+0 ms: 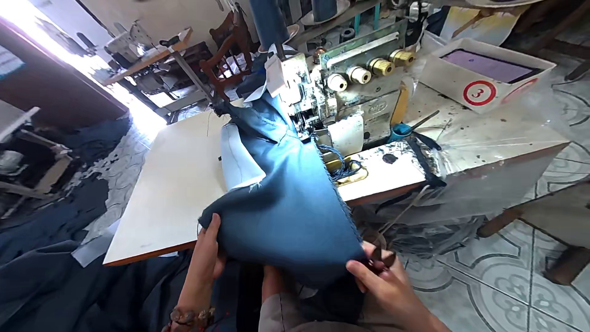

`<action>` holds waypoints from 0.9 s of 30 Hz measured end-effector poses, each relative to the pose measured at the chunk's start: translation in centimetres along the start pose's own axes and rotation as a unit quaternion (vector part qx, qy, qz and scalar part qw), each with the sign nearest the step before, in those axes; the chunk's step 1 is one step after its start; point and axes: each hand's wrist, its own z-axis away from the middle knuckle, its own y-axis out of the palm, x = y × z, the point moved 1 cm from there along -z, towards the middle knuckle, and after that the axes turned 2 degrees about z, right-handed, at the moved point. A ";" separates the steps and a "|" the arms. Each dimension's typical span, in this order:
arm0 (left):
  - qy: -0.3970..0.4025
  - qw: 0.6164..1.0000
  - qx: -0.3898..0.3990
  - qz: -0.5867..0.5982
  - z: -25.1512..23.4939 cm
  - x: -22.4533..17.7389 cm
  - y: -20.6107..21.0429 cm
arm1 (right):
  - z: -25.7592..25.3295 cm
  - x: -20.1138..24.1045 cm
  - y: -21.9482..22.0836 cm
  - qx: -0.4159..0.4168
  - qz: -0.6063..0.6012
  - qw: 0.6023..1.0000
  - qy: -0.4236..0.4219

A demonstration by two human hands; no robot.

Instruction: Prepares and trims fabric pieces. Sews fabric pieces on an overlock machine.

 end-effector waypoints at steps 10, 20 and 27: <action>0.059 0.997 -0.001 -0.051 -4.4 -2.2 2.1 | -1.4 -2.5 0.3 -0.008 0.076 0.996 -0.038; 0.081 0.982 0.052 -0.165 -15.3 -5.8 3.9 | -12.0 0.4 2.8 -0.004 0.036 0.998 0.060; 0.136 0.911 0.044 -0.387 -21.3 -8.0 6.0 | -17.0 0.3 3.8 -0.058 0.145 0.988 0.018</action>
